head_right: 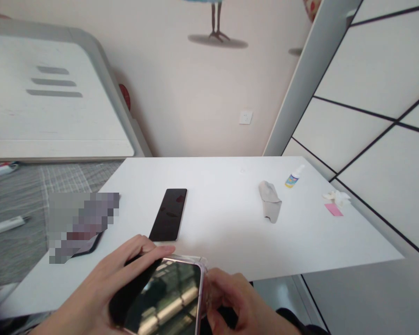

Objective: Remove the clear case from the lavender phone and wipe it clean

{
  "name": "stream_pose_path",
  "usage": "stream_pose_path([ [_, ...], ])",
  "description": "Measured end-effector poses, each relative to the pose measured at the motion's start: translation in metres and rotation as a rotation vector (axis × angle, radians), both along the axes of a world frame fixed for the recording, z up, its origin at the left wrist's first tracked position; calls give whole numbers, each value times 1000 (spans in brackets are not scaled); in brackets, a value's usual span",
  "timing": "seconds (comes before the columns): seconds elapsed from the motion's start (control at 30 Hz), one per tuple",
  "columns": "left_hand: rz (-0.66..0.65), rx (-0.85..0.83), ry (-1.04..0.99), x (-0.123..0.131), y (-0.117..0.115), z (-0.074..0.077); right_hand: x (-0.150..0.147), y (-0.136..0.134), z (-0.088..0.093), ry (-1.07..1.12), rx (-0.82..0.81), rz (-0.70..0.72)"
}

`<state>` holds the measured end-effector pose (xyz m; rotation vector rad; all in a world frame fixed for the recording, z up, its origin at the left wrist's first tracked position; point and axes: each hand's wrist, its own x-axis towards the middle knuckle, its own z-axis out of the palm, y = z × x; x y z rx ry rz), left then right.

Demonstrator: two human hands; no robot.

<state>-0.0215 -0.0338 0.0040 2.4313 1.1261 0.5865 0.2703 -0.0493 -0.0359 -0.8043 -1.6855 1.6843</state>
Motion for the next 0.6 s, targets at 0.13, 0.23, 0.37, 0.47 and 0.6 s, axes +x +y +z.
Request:
stream_pose_path([
  [0.13,-13,-156,-167,8,-6,-5,-3,4,15,40,0,86],
  [0.23,-54,-338,-313,10,-12,-13,-8,3,20,83,-65,118],
  [0.37,-73,-500,-448,9,-18,-28,-13,1,14,121,-95,126],
  [0.47,-81,-614,-528,12,-20,-36,-14,0,6,167,-132,122],
  [0.6,-94,-612,-502,24,-24,-40,-12,-3,1,210,-162,117],
])
